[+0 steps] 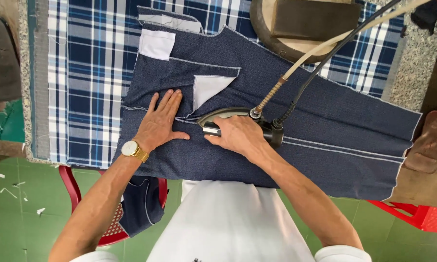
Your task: The person irons a dark blue garment on a plaid-covered table using a steam iron and a pressing block. They repeatedly smooth the fabric, reposition the garment, and press seams and edges with the iron and block.
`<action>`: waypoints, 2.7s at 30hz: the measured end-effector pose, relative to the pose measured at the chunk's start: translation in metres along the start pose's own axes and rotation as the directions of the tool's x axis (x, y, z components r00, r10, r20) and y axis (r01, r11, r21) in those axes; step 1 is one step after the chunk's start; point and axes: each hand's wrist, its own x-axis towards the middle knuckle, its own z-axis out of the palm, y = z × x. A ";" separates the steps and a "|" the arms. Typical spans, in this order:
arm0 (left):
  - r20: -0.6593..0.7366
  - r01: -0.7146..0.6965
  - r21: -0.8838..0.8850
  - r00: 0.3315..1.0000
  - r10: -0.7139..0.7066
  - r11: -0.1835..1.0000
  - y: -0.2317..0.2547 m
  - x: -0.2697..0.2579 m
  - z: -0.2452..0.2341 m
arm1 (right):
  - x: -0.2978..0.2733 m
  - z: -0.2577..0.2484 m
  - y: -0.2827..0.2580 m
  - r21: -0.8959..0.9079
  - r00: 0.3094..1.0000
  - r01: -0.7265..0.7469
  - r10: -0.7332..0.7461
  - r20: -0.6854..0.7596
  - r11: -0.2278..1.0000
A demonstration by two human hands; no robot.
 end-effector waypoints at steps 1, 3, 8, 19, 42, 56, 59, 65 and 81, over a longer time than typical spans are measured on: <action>-0.004 0.012 -0.009 1.000 -0.012 1.000 0.000 0.000 0.000 | -0.001 0.000 0.002 0.003 1.000 0.003 -0.003 -0.001 1.000; -0.017 -0.022 -0.041 1.000 0.021 0.999 -0.005 0.001 -0.002 | -0.003 0.001 -0.001 0.020 1.000 0.017 -0.017 -0.017 1.000; -0.361 -0.145 -0.141 0.929 0.086 0.979 -0.001 0.050 -0.048 | 0.000 0.002 -0.007 0.028 0.995 0.088 -0.087 -0.047 0.996; -0.490 -0.363 0.208 0.765 0.418 0.908 0.115 0.287 -0.098 | 0.015 0.020 0.003 -0.038 0.993 0.116 -0.117 -0.026 0.992; -0.500 -0.144 -0.642 0.823 -0.269 0.753 0.012 -0.028 -0.152 | 0.012 0.013 0.006 0.084 0.978 0.208 -0.205 -0.044 0.974; -0.537 -0.020 -0.356 0.823 -0.187 0.934 0.084 -0.016 -0.039 | -0.073 0.008 0.073 0.089 0.999 -0.006 0.009 -0.030 0.996; -0.480 -0.119 -0.287 0.876 -0.035 0.950 0.122 0.008 -0.016 | -0.118 0.007 0.109 0.120 0.990 -0.138 0.140 -0.007 0.983; -0.279 -0.174 -0.107 0.950 0.139 0.979 0.154 0.039 0.021 | -0.202 0.019 0.186 0.254 0.890 -0.450 0.454 0.048 0.856; -0.104 0.061 0.434 0.994 -0.017 0.899 0.167 0.040 0.027 | -0.400 0.022 0.407 0.636 0.372 -0.727 0.927 0.048 0.259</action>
